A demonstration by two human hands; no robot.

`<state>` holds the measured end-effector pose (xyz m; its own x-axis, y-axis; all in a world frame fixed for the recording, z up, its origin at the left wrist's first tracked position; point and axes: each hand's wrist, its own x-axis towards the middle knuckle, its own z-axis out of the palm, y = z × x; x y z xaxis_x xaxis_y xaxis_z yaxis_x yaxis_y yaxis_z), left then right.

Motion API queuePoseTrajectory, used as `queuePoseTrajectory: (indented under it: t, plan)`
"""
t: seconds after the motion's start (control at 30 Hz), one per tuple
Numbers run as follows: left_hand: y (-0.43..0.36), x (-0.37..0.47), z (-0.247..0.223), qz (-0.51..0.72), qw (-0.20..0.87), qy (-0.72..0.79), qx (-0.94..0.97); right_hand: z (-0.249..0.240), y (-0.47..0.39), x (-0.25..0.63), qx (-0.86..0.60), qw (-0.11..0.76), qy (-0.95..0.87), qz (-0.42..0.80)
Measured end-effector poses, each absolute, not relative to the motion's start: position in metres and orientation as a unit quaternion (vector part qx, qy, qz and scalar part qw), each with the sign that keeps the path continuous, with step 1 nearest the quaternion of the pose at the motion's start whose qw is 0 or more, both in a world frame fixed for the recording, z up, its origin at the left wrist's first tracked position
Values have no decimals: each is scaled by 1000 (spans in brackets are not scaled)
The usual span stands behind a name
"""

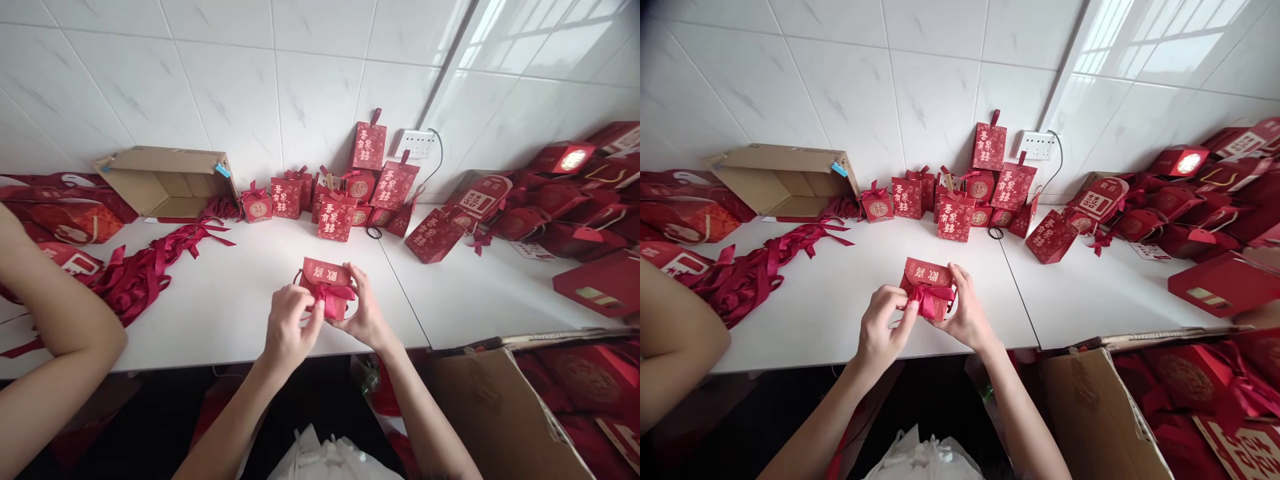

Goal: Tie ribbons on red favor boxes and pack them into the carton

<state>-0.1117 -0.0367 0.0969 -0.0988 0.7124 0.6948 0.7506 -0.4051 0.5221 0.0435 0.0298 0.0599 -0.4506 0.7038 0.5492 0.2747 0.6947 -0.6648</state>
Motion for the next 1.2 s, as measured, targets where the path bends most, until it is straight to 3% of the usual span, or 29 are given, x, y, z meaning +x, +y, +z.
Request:
queuePoseTrajectory:
  t: [0.13,0.27,0.53,0.67,0.73,0.8,0.9,0.97,1.07,1.2]
  plan:
    - [-44,-82,114,-490,167,-447,-730,88,11,64,-312,507,-795,118]
    - [-48,-56,127,-512,197,-385,-742,105,-8,89,-340,545,-765,46]
    - [-55,-14,141,-580,148,-291,-746,122,-37,130,-373,567,-733,-35]
    - [-49,-12,149,-593,26,-289,-751,124,-50,149,-417,557,-718,-27]
    - [-33,-19,152,-593,-78,-356,-718,122,-57,163,-472,585,-658,47]
    - [-13,-24,151,-582,-174,-441,-661,119,-66,182,-492,650,-532,227]
    - [17,-15,142,-530,-254,-500,-636,120,-84,211,-403,680,-285,543]
    - [28,6,131,-475,-292,-488,-672,124,-98,226,-328,656,-170,658]
    - [30,49,112,-389,-318,-416,-758,129,-117,236,-251,657,-97,704]
    - [22,103,89,-328,-275,-320,-845,126,-135,245,-239,677,-69,693]
